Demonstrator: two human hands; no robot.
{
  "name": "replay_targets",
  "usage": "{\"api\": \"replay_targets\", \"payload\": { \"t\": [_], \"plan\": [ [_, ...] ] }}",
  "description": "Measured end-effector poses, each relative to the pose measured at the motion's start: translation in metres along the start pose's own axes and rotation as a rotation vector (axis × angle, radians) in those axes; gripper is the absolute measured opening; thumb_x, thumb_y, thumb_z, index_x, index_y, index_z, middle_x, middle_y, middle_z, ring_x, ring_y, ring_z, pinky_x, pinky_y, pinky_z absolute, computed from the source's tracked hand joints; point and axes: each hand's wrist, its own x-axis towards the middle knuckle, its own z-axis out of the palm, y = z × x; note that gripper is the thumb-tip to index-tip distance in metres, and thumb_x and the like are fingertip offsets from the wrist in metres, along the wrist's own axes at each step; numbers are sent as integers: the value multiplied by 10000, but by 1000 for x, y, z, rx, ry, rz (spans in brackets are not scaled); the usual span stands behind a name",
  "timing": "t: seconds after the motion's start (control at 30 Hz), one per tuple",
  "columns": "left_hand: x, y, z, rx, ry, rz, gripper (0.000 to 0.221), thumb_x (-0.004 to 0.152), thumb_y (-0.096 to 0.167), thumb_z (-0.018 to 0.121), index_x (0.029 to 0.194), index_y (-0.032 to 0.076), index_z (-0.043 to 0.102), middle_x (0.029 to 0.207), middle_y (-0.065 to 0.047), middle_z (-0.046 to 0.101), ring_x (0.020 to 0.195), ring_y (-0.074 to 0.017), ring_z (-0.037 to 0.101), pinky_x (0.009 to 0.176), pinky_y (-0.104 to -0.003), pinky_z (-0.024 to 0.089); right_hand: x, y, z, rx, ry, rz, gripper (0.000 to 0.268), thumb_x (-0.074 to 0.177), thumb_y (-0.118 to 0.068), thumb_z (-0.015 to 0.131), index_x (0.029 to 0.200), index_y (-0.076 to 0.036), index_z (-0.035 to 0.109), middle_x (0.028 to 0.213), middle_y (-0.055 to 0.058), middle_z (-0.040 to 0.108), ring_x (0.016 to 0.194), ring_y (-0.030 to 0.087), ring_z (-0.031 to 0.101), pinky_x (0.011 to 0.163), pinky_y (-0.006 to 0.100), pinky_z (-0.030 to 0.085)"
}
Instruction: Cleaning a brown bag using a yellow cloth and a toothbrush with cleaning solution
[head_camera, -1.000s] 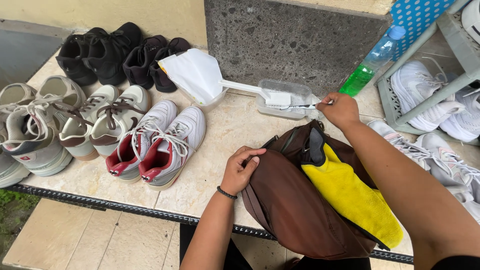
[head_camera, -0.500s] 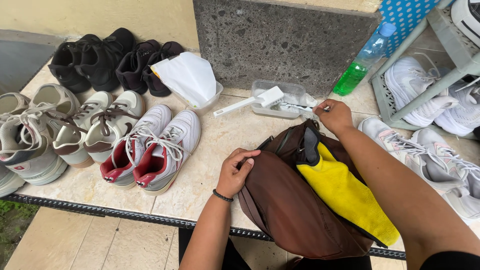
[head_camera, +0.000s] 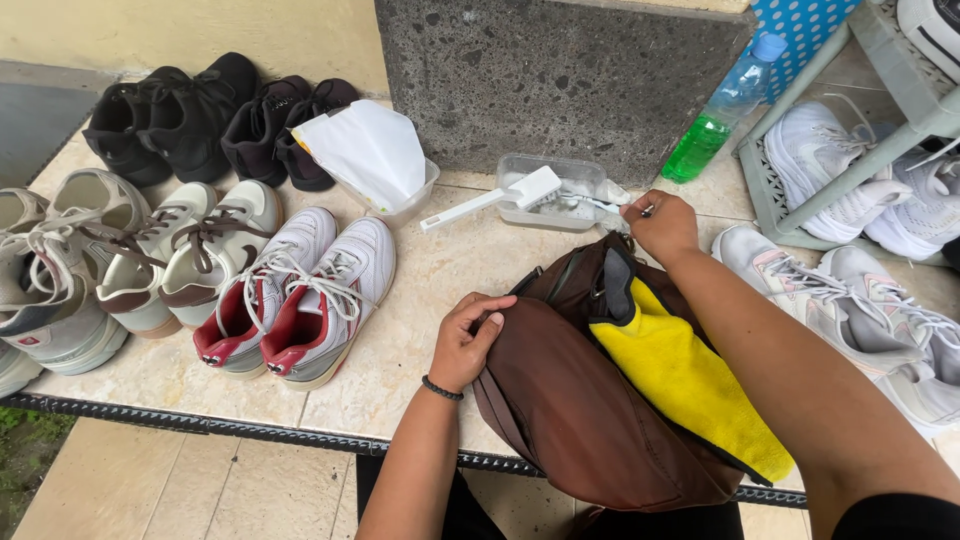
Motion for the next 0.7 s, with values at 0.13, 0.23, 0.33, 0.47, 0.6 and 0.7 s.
{"api": "replay_targets", "payload": {
  "t": [0.13,0.23,0.33,0.47,0.6,0.7],
  "plan": [
    [0,1,0,-3,2,5,234,959,63,660,1148,26,791,863,-137,632,825,-137,532,749,-295,466,-5,-3,2,15,-3,-1,186,905,-374,689,943,-200,744,620,-4,696,702,210,707,699,333,533],
    [0,-1,0,2,-1,9,234,956,64,664,1149,33,793,869,-133,636,824,-131,532,750,-293,468,-17,-8,3,-3,-97,24,181,881,-324,670,978,-197,755,664,18,730,789,220,729,776,354,542],
    [0,0,0,-10,2,5,234,962,56,655,1150,20,789,859,-132,633,831,-136,532,755,-292,462,-19,-6,3,99,-86,46,208,872,-344,694,948,-160,753,620,29,698,703,206,692,717,321,522],
    [-1,0,0,3,1,3,228,959,64,664,1143,18,791,860,-132,634,841,-143,543,765,-300,470,-9,2,8,95,-31,43,214,895,-376,688,939,-179,760,632,29,694,723,210,699,710,329,530],
    [-1,1,0,-8,8,-8,227,971,62,649,1141,12,789,855,-133,636,845,-143,547,766,-303,474,-4,4,10,7,1,21,285,918,-402,671,1014,-160,786,812,110,744,930,347,724,808,453,561],
    [-1,2,0,-2,-1,-8,238,966,56,644,1152,15,787,851,-126,615,848,-138,519,760,-301,458,-5,2,11,-15,-57,-5,282,919,-372,673,1019,-135,790,784,140,740,922,373,726,810,468,557]
  ]
}}
